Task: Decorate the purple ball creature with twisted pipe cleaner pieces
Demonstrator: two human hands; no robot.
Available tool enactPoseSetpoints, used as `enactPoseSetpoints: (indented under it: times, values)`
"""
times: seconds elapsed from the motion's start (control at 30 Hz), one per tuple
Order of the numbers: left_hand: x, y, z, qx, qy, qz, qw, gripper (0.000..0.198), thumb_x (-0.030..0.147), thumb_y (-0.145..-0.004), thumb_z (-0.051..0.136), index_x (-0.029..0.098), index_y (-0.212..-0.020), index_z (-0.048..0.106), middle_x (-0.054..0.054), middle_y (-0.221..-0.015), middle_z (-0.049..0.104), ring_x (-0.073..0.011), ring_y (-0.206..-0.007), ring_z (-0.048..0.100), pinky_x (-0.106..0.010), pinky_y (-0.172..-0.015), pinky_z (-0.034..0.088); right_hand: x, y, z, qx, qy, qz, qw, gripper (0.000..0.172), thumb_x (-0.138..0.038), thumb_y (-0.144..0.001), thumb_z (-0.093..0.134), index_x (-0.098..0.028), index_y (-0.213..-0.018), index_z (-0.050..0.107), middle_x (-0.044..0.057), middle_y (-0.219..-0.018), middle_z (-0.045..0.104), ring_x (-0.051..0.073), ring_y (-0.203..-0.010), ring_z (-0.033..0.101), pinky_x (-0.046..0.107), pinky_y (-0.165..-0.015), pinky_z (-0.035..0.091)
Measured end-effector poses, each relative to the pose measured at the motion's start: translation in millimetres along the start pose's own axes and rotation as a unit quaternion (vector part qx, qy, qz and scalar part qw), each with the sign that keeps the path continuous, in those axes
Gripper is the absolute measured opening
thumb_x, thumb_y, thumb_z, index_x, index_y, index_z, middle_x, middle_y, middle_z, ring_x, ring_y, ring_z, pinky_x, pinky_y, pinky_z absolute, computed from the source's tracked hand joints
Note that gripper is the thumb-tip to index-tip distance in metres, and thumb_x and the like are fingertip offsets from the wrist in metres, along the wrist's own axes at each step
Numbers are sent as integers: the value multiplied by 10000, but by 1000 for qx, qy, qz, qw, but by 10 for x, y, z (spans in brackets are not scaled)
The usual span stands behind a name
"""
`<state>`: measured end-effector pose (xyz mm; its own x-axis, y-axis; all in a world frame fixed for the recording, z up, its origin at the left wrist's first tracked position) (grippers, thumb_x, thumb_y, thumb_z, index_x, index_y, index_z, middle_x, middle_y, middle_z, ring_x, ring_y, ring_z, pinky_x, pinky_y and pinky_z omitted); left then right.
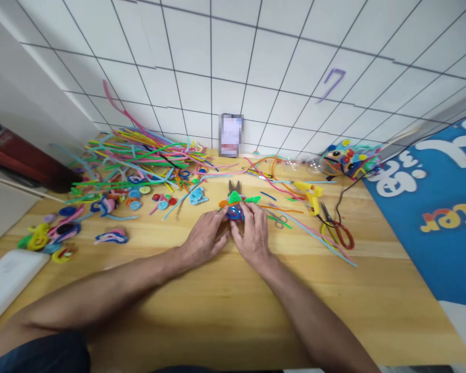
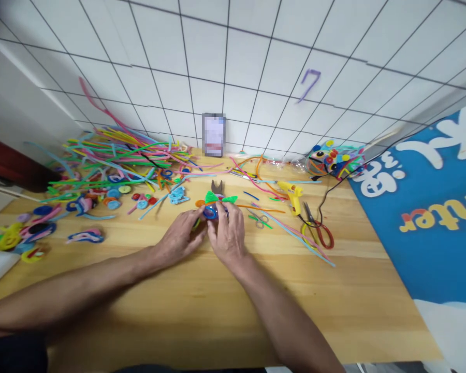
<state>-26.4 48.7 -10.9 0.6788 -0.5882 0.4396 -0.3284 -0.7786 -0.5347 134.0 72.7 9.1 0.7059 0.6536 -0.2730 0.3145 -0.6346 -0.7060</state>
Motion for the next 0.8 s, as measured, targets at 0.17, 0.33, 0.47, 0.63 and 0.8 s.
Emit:
enactPoseSetpoints:
  times: [0.17, 0.33, 0.47, 0.63, 0.8]
  values:
    - [17, 9, -17, -13, -7, -15, 1000, 739, 227, -1001, 549, 209, -1663, 220, -155, -1251, 648, -308, -1142, 621, -489, -998, 559, 5, 23, 9, -16, -11, 16, 1000, 621, -246, -1017, 589, -192, -1605, 396, 202, -1365, 584, 340, -1282, 581, 542, -1069, 544]
    - [17, 19, -19, -17, -16, -19, 1000, 739, 238, -1008, 546, 211, -1671, 220, -144, -1195, 656, -307, -1073, 619, -484, -946, 565, 5, 28, 18, -25, -11, 19, 999, 630, -228, -1006, 596, -191, -1605, 403, 200, -1368, 591, 336, -1289, 583, 537, -1083, 539]
    - [1, 29, 14, -5, 10, -20, 1000, 738, 237, -1006, 559, 207, -1667, 233, -166, -1285, 647, -313, -1179, 622, -499, -1014, 554, 15, 9, 16, -11, -1, 8, 1000, 586, -232, -1010, 603, -185, -1571, 439, 193, -1350, 591, 324, -1267, 589, 518, -1073, 548]
    - [-15, 19, 58, 10, 35, -3, 999, 661, 217, -1002, 553, 174, -1616, 311, -169, -1256, 659, -293, -1143, 639, -484, -1007, 574, 25, -4, 14, 12, -4, -13, 1000, 550, -217, -996, 631, -146, -1522, 487, 198, -1327, 599, 314, -1233, 575, 500, -1057, 552]
    - [-33, 0, 86, 19, 43, -4, 999, 634, 209, -1000, 537, 160, -1600, 340, -170, -1214, 668, -287, -1094, 646, -485, -981, 583, 47, 1, 29, 12, 8, -15, 1000, 576, -239, -1002, 628, -179, -1551, 465, 187, -1329, 599, 317, -1218, 585, 519, -1039, 552]
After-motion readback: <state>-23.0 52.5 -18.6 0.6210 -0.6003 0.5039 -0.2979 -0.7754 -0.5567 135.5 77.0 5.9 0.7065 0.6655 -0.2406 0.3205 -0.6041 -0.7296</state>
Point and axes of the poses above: each hand's wrist, its own y-axis away from the middle knuckle, its own z-axis out of the palm, x = y × z, the point moved 4 cm from there along -y, towards the middle knuckle
